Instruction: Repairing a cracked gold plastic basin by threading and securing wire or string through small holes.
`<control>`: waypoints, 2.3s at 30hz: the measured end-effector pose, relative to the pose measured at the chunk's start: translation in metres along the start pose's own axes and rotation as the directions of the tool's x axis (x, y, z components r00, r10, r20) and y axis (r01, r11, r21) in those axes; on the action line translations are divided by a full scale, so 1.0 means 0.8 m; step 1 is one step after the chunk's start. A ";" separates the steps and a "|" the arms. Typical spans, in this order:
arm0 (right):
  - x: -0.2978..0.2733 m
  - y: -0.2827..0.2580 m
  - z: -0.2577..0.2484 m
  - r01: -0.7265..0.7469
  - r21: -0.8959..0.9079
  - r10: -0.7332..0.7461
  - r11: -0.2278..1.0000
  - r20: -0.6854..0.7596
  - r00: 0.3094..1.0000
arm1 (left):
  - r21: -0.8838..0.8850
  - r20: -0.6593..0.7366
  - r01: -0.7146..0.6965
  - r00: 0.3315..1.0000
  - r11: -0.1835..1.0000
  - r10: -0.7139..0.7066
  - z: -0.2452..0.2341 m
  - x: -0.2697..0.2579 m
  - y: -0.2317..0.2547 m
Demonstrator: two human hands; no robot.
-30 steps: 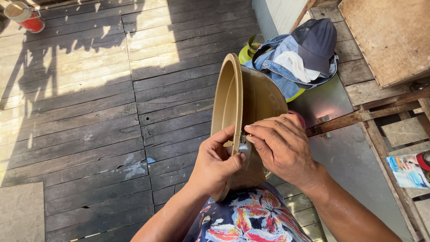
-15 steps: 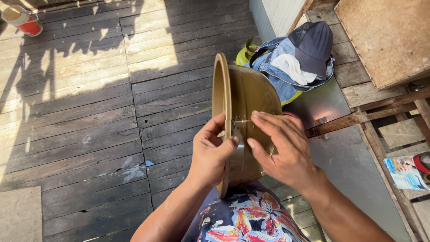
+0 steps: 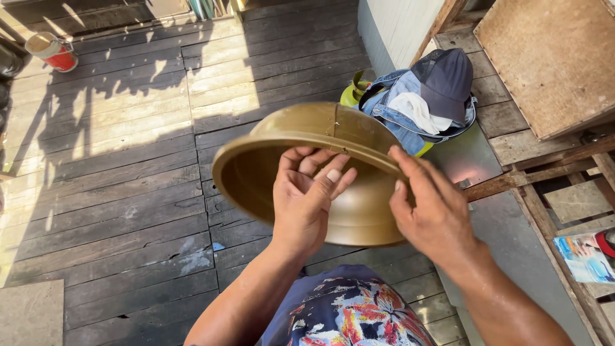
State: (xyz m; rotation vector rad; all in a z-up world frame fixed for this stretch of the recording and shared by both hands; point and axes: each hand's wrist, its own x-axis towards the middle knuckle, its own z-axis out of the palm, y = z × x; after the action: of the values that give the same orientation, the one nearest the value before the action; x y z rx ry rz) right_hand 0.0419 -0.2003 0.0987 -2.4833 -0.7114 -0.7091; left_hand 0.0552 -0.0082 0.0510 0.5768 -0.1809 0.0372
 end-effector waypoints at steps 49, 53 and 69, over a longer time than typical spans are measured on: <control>0.132 0.037 0.055 0.124 0.045 -0.106 0.991 -0.285 0.952 | 0.890 0.259 -0.097 0.911 0.445 -0.320 -0.033 0.183 0.096; 0.110 0.053 0.144 -0.363 0.752 0.462 0.551 0.088 0.882 | 0.885 0.298 -0.146 0.907 0.442 -0.297 -0.045 0.189 0.088; 0.148 0.031 0.200 -0.498 0.856 0.692 0.136 0.278 0.667 | 0.834 0.161 0.069 0.918 0.547 -0.362 -0.071 0.186 0.094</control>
State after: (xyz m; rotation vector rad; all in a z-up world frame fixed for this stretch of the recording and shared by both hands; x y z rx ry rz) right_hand 0.1988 -0.0907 0.0393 -1.3750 0.1123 -0.1078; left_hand 0.2039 0.0831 0.0718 1.5646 -0.4158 -0.2410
